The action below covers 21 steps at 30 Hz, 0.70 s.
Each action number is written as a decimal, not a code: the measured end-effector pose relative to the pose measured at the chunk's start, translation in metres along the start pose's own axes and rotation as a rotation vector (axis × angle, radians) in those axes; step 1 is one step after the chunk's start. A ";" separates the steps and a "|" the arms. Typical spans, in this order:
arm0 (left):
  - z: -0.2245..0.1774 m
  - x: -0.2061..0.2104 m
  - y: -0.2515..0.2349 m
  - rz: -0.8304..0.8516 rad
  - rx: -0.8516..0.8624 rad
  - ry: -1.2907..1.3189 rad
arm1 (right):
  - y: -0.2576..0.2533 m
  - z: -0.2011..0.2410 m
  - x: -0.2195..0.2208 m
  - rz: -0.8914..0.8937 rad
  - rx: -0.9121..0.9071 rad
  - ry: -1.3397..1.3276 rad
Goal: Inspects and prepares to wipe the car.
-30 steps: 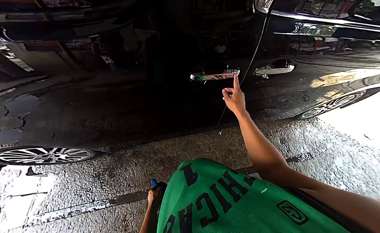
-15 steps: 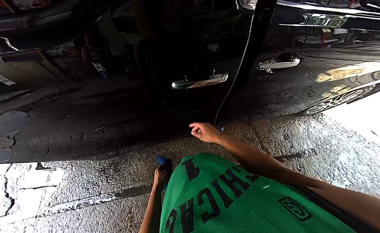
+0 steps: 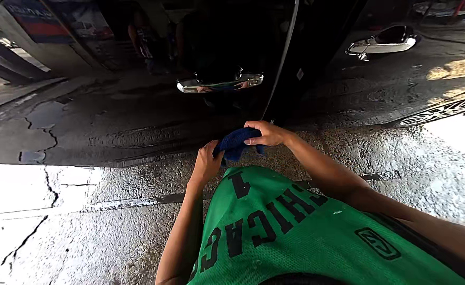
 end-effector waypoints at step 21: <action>-0.032 0.006 -0.029 0.008 0.103 -0.282 | 0.029 -0.007 -0.029 -0.167 0.073 -0.159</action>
Point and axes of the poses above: each hand's wrist, its own y-axis away from the middle knuckle, its own x-axis out of the palm, z = x × y, the point moved 5 cm from there along -y, towards the middle knuckle, and after that the axes turned 10 degrees about -y, right-handed, at the moved point
